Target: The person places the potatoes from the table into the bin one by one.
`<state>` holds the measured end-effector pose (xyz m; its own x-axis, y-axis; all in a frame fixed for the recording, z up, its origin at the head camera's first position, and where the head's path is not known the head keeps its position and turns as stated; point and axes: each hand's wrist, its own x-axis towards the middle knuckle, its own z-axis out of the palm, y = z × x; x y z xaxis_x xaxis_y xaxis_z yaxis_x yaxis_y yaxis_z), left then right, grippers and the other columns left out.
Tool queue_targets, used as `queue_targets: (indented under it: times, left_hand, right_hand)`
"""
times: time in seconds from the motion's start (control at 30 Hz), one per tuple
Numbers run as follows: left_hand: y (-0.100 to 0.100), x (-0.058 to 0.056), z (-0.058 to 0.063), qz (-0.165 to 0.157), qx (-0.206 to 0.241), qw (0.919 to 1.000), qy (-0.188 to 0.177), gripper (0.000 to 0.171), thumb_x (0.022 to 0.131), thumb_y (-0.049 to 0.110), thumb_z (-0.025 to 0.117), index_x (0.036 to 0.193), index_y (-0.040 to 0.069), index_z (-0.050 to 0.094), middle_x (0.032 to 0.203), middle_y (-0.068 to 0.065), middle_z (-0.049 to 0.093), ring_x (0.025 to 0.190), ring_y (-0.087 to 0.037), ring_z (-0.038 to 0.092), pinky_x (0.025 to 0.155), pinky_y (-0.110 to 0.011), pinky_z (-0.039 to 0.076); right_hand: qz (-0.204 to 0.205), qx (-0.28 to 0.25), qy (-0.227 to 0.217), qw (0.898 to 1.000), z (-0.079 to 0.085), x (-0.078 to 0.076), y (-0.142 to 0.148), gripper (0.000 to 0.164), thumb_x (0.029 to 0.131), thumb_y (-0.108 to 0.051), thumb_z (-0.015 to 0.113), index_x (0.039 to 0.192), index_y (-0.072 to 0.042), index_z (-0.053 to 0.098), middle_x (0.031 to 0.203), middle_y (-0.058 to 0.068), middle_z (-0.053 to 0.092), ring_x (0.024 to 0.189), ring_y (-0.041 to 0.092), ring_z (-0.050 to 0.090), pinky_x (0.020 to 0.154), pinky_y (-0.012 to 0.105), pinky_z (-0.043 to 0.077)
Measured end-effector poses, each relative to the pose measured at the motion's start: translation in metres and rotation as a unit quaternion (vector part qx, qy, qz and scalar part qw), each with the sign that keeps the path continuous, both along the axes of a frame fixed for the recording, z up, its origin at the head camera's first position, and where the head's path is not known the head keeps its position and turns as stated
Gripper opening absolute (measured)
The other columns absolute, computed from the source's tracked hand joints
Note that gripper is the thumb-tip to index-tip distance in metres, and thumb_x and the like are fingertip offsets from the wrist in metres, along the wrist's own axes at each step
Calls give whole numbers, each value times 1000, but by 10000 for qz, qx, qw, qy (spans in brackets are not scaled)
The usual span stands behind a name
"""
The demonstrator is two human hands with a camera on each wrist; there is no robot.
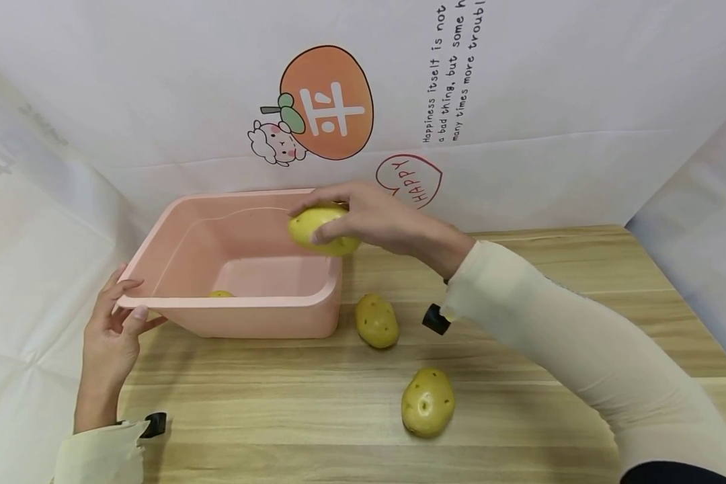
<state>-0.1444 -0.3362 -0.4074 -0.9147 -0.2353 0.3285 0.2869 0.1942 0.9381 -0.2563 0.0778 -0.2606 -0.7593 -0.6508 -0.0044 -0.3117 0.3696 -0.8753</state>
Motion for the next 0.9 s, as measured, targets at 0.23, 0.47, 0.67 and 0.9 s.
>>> queue_targets:
  times: [0.23, 0.47, 0.67, 0.9]
  left_hand:
    - [-1, 1, 0, -58, 40, 9999, 85, 44, 101, -7, 60, 144, -8, 50, 173, 0, 23, 139, -31, 45, 82, -19, 65]
    - [-1, 1, -1, 7, 48, 10000, -14, 44, 101, -8, 60, 144, -7, 51, 172, 2, 24, 141, -37, 42, 82, -20, 65]
    - [-1, 1, -1, 17, 4, 10000, -63, 44, 101, -8, 60, 144, -7, 51, 172, 2, 24, 141, -36, 42, 82, -20, 65]
    - [-1, 1, 0, 55, -123, 9999, -106, 43, 101, -8, 59, 143, -7, 51, 173, 2, 23, 141, -38, 40, 82, -17, 64]
  right_hand:
    - [137, -321, -545, 9979, -1, -11, -30, 41, 89, -15, 76, 129, -25, 74, 130, 3, 64, 107, 25, 61, 81, 34, 61]
    - [187, -455, -950, 9943, -1, -20, -61, 40, 90, -16, 76, 129, -24, 74, 133, 2, 63, 103, 24, 63, 81, 32, 63]
    - [214, -818, -1485, 9853, -1, -28, -84, 39, 92, -9, 73, 130, -17, 73, 139, 3, 58, 99, 24, 64, 84, 38, 67]
    - [139, -1004, -1713, 9800, -1, -40, -107, 39, 92, -7, 72, 130, -16, 73, 131, 8, 62, 91, 20, 65, 76, 36, 67]
